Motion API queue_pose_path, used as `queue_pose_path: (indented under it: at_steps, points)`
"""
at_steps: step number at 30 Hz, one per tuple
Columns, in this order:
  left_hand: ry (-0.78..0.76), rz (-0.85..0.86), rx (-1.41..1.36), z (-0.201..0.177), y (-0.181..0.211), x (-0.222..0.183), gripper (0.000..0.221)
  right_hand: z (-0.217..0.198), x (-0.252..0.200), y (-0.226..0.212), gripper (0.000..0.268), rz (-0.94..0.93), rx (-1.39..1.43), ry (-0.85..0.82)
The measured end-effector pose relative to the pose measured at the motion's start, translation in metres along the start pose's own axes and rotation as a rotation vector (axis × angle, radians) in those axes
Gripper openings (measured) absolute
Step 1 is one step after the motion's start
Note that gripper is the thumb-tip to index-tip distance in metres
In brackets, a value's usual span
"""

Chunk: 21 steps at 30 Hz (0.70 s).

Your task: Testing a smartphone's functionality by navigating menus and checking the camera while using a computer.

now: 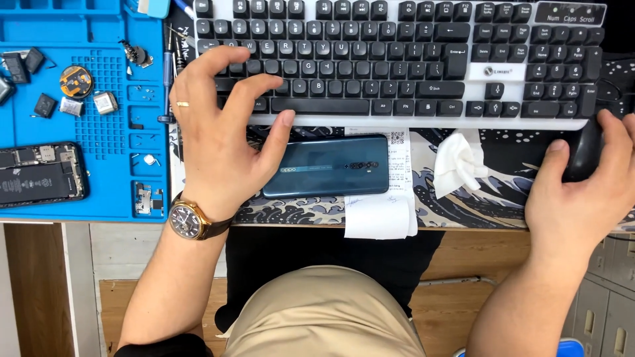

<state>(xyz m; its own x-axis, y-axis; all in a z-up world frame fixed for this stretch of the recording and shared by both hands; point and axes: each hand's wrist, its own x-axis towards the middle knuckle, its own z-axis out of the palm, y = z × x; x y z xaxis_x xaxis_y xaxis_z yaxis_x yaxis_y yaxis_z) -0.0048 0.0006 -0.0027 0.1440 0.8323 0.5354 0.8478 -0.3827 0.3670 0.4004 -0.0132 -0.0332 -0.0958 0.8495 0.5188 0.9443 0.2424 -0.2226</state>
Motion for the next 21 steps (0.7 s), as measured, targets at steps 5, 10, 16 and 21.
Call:
queue_pose_path:
  at_steps: [5,10,16,21]
  points:
    - [-0.020,-0.033,0.004,0.0011,0.0003,-0.0017,0.023,-0.0001,0.0021,-0.0009,0.044,-0.006,-0.001,-0.018]
    - [-0.020,-0.038,0.012,0.0012,0.0001,-0.0019,0.022,0.0005,0.0012,0.0016,0.042,-0.013,-0.027,0.006]
    - [-0.014,-0.023,0.020,0.0015,-0.0005,-0.0019,0.021,0.0012,-0.0005,0.0035,0.042,-0.017,-0.041,0.017]
    - [0.043,0.126,0.020,-0.0013,0.0081,-0.0074,0.017,0.0005,-0.0011,-0.0003,0.042,-0.001,-0.054,0.034]
